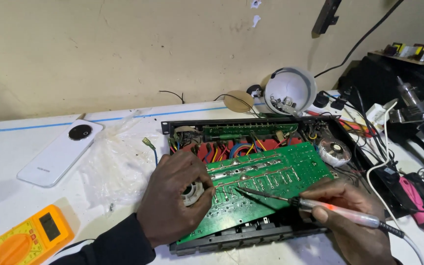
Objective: Soldering wires and components onto a circuit board during an electronics repair.
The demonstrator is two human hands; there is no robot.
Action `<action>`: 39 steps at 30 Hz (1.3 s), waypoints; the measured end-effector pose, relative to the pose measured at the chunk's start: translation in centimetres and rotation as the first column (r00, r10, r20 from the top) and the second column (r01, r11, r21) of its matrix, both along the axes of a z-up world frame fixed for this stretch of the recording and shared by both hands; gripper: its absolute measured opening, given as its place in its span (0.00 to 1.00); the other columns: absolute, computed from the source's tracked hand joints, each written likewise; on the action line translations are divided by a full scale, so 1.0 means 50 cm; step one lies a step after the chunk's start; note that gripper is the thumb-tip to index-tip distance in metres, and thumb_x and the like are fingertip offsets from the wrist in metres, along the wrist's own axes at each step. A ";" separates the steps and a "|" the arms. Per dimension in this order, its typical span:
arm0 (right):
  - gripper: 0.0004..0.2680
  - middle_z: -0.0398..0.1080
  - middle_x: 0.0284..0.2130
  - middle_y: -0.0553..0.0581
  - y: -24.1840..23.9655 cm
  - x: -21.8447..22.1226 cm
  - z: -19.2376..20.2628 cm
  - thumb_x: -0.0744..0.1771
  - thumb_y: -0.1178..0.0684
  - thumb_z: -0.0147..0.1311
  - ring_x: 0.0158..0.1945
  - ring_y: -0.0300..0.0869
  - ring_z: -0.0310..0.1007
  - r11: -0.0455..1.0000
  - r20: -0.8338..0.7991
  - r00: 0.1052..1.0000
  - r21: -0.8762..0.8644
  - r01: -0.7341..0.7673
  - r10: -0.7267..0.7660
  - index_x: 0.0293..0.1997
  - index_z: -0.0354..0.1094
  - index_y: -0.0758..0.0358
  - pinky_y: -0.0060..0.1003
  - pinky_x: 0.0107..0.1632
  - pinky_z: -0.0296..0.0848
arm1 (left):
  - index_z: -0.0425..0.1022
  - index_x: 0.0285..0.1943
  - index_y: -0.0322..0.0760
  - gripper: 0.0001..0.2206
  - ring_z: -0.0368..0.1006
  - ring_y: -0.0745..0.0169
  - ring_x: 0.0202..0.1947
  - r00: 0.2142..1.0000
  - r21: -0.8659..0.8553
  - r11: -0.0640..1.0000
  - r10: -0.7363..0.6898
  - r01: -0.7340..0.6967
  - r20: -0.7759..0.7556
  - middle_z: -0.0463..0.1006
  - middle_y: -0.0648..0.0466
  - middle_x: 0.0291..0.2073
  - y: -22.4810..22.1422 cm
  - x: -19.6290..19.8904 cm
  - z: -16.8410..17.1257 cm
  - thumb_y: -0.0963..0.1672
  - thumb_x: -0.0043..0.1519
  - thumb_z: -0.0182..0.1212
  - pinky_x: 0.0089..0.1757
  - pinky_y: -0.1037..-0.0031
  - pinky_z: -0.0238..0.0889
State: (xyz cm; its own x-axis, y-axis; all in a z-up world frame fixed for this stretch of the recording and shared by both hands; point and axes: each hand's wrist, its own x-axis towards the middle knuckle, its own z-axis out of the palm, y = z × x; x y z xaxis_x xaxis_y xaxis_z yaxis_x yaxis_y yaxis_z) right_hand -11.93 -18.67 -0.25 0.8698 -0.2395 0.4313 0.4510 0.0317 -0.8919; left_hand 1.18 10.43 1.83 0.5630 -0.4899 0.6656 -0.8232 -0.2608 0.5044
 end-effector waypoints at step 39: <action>0.09 0.76 0.35 0.70 -0.006 -0.010 0.030 0.61 0.59 0.64 0.38 0.53 0.78 0.986 -0.039 0.990 -0.087 -0.142 0.139 0.40 0.79 0.76 0.41 0.40 0.73 | 0.75 0.34 0.45 0.02 0.68 0.58 0.36 0.999 0.052 0.998 -0.045 0.046 -0.030 0.73 0.57 0.33 0.013 0.007 0.002 0.43 0.59 0.64 0.40 0.64 0.57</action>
State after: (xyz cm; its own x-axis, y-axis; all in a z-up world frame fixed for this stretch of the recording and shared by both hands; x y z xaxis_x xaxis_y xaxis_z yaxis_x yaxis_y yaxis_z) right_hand -12.42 -18.94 1.26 0.9061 -0.0759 0.4162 0.4182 0.0123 -0.9083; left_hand 1.54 11.09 1.94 0.5579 -0.5495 0.6220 -0.8202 -0.2505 0.5144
